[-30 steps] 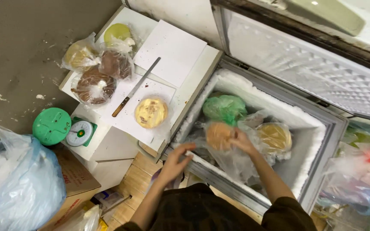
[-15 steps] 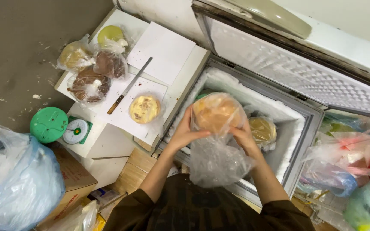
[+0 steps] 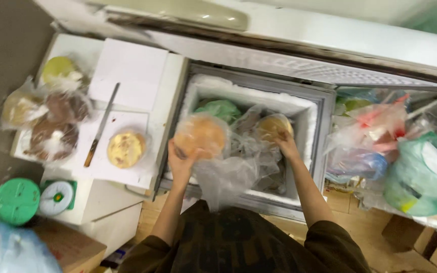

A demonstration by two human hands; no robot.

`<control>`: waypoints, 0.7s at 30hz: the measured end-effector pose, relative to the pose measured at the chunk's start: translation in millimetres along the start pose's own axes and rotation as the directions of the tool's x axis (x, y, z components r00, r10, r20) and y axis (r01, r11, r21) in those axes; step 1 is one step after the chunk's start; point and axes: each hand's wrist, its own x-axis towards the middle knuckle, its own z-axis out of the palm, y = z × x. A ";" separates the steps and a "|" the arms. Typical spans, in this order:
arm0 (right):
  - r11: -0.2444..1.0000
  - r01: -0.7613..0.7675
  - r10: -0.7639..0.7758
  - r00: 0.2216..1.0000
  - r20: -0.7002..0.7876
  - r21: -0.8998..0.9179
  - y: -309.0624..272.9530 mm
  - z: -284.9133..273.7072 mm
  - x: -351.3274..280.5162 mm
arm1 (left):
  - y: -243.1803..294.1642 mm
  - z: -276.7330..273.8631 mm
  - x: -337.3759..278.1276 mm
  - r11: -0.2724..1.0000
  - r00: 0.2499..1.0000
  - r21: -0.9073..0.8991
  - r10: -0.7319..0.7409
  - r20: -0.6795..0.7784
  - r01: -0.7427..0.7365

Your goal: The person handles a white circular cake base on a turntable, moves various wrapped cake layers between counters and a freezer, and places one layer into a microwave.

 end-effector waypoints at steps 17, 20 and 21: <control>0.872 0.005 -0.061 0.993 -0.099 -0.490 83.3 71.0 42.3 | -93.9 17.8 -30.6 0.936 0.928 0.023 -0.343 -0.144 0.350; 0.895 0.133 0.009 0.949 0.314 -0.427 100.3 114.0 10.3 | -86.5 19.5 -24.3 0.936 0.925 0.035 -0.341 -0.166 0.351; 0.913 0.137 0.013 0.932 0.363 -0.385 96.2 120.5 2.6 | -84.6 18.6 -22.3 0.938 0.928 0.041 -0.333 -0.167 0.344</control>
